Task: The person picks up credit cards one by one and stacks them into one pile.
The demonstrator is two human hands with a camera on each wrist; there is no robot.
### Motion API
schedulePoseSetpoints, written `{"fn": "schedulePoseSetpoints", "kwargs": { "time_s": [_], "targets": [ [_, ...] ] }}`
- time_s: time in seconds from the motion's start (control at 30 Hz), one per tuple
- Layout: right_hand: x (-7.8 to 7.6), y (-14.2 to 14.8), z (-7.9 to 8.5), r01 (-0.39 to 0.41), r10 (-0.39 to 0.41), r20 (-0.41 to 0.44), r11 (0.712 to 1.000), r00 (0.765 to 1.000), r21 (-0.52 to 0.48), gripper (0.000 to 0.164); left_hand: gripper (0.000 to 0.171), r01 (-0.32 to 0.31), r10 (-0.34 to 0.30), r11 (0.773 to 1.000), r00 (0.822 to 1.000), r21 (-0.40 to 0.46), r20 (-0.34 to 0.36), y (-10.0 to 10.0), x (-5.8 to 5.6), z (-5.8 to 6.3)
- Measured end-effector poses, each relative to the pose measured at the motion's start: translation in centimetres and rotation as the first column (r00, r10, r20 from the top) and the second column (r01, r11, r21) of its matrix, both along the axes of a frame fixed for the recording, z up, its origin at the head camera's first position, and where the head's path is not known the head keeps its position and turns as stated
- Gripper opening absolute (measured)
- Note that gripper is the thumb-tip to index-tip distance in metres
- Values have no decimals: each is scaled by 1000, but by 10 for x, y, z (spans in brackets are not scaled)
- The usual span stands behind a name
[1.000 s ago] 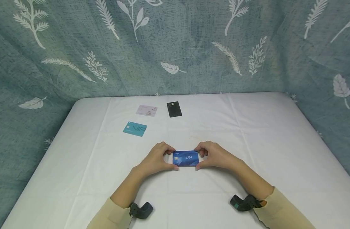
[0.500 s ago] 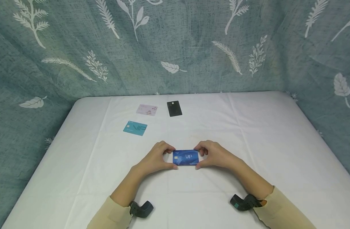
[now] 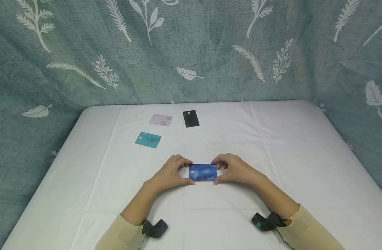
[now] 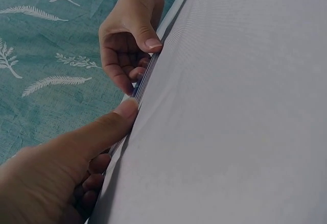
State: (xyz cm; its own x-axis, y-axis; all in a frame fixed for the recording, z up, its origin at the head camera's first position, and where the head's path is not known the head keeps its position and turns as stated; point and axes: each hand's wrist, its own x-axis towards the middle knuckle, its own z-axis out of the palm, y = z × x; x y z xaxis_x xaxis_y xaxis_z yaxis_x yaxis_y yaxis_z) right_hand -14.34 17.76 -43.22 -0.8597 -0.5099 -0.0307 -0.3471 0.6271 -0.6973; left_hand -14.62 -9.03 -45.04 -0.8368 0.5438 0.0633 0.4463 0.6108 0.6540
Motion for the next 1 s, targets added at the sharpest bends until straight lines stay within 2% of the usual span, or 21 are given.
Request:
{"fn": "schedulePoseSetpoints", "kwargs": {
  "time_s": [0.7, 1.0],
  "targets": [
    [1, 2, 1, -15, 15, 20, 1000, 1000, -23, 53, 54, 18, -18, 1000, 999, 2, -33, 2, 0, -1],
    [0, 2, 0, -35, 35, -2, 999, 999, -22, 58, 59, 10, -11, 999, 1000, 42, 15, -3, -3, -3]
  ]
}}
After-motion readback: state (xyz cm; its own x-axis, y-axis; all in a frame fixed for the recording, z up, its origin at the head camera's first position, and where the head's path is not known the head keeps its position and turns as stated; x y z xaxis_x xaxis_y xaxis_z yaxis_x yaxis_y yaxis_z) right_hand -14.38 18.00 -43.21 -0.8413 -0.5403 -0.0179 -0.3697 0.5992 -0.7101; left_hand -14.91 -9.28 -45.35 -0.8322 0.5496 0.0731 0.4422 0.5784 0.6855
